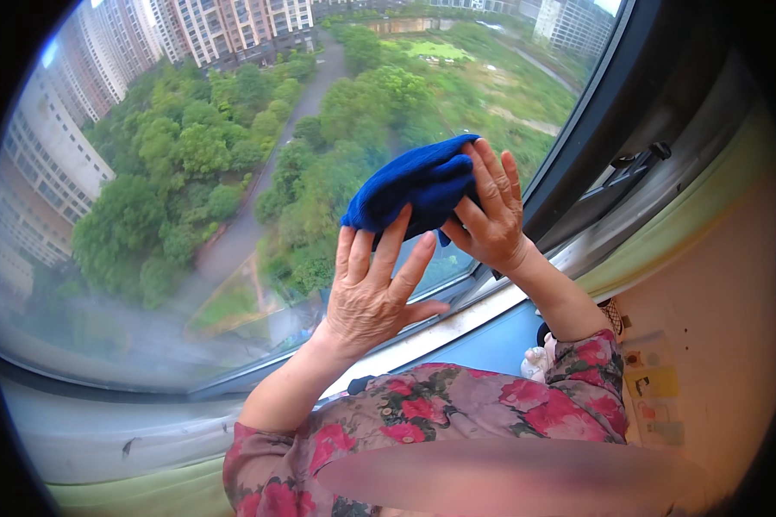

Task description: Wiping and cleaning a large glass window with a blue cloth.

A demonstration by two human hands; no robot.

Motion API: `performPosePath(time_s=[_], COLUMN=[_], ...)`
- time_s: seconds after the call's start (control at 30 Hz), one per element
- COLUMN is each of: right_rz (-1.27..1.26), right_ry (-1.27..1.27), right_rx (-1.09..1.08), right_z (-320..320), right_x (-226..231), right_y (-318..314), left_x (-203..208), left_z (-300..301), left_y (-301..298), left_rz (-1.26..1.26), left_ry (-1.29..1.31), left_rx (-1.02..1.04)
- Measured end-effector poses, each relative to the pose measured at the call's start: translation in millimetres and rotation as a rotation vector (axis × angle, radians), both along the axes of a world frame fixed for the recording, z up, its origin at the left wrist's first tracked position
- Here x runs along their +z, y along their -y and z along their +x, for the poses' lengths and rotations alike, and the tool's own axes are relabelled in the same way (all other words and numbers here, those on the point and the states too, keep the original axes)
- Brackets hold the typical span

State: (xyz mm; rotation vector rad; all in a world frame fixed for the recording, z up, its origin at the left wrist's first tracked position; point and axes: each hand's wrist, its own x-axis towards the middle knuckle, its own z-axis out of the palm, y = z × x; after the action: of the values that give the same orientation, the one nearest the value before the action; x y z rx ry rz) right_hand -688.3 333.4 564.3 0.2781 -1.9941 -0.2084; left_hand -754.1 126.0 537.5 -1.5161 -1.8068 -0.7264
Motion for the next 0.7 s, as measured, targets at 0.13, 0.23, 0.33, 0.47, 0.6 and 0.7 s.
performPosePath(time_s=[0.13, 0.23, 0.33, 0.47, 0.6, 0.7], right_rz=[-0.084, -0.190, -0.222, -0.253, -0.221, -0.125], right_ry=[0.004, -0.027, -0.117, -0.248, -0.280, -0.321], right_rx=[0.233, 0.324, 0.236, 0.129, 0.068, 0.024], right_z=[1.9, 0.5, -11.9, -38.1, -45.8, -43.5], right_x=[-1.9, 5.0, 1.2, 2.6, 29.5, 58.2], right_y=[-9.6, 13.3, 36.8, 59.2, 60.6, 40.0], left_x=[22.9, 38.9, 47.5, 46.6, 52.3, 50.5], left_z=[3.2, 0.5, -7.3, -22.3, -24.0, -30.8], left_y=[-12.6, -10.2, -2.6, 5.1, 1.2, 2.2], left_rz=[0.128, 0.173, 0.192, 0.315, 0.481, 0.505], left_ry=[0.177, 0.306, 0.546, 0.541, 0.198, -0.087], left_rx=[-0.221, -0.347, -0.512, -0.489, -0.319, -0.230])
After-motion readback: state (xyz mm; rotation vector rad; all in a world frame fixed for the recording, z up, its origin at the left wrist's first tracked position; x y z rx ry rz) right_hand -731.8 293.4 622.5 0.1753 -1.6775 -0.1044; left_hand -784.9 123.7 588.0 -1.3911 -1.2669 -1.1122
